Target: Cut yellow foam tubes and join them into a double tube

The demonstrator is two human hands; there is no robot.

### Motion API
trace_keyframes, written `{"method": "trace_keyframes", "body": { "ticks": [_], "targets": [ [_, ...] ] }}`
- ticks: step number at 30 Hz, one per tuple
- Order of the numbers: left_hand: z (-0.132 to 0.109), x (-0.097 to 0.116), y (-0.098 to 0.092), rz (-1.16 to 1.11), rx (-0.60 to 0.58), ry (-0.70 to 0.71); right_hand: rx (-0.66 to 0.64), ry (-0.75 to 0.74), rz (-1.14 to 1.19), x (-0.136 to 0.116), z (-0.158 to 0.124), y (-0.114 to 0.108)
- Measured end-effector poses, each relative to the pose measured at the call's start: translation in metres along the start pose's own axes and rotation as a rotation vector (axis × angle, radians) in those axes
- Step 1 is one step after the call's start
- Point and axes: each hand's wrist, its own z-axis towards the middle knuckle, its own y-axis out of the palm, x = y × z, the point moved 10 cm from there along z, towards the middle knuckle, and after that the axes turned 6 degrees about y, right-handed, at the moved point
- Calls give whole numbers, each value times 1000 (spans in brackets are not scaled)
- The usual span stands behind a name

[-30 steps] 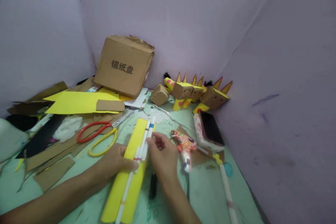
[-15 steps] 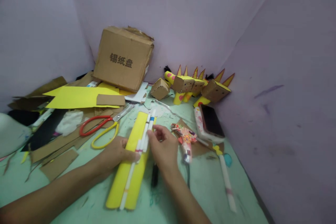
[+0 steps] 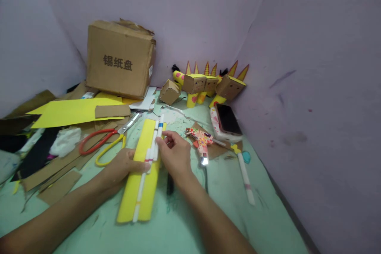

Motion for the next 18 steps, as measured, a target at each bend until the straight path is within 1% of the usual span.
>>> {"method": "trace_keyframes", "body": {
  "ticks": [8,18],
  "targets": [
    [1,0,-2,25,-2,4,24,-13,-1,2,1,0],
    [-2,2,1,35,-2,-16,8,14,48,6,2,0]
  ]
}}
